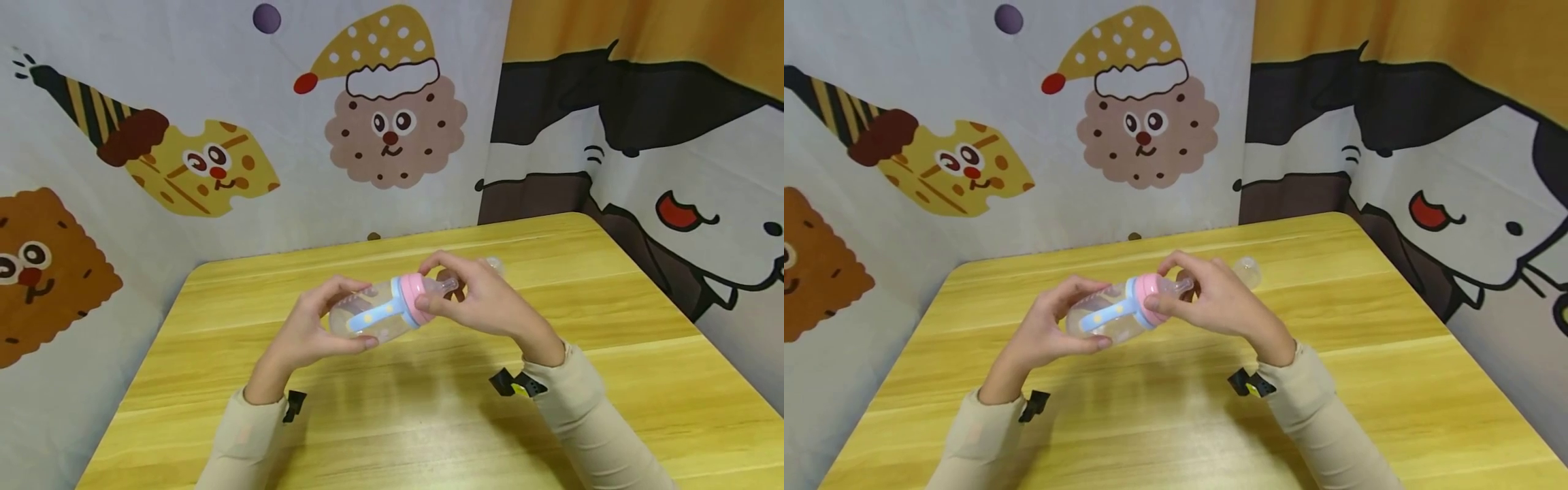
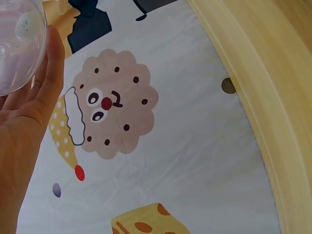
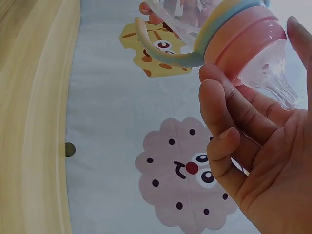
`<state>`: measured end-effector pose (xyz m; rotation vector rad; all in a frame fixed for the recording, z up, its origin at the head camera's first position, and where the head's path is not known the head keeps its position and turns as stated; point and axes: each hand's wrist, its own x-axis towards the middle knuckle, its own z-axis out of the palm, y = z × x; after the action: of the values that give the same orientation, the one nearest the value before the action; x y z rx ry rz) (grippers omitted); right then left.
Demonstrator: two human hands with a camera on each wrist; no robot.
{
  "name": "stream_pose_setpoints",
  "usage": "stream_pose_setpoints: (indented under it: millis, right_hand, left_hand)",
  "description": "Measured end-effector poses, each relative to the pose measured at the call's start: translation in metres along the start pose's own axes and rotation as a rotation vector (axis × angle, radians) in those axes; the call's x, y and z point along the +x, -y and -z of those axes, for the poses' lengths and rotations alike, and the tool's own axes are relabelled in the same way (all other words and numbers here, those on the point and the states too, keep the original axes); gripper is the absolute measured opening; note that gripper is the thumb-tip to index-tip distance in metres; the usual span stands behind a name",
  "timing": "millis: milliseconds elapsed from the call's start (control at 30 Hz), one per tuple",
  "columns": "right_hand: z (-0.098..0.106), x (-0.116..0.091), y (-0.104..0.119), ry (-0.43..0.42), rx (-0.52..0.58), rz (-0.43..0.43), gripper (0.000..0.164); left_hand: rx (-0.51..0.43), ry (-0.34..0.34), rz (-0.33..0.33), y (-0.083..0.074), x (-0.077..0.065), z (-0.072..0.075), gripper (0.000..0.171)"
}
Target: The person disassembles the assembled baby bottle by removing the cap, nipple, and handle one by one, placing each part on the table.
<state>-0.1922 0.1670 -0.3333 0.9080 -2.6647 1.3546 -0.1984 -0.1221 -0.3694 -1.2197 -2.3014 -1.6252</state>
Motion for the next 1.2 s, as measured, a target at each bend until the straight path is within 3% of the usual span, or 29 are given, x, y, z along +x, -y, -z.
stream_pose_setpoints:
  millis: [233,500,800,1200]
  right_hand:
    - [0.001,-0.001,0.002,-0.002,-0.013,-0.008,0.038]
    - [0.004,-0.003,0.001,0.024,-0.009,0.053,0.047]
    - [0.01,-0.007,0.029,0.036,0.045,0.134,0.054]
    - [0.006,-0.001,-0.004,0.071,0.012,0.186,0.061]
  left_hand:
    - [0.021,0.0,0.002,0.0,0.0,0.001,0.06]
    - [0.012,-0.002,0.041,0.001,-0.001,0.002,0.058]
    - [0.021,-0.011,0.056,0.001,-0.004,0.004,0.058]
    - [-0.017,0.003,0.083,0.003,-0.003,0.005,0.053]
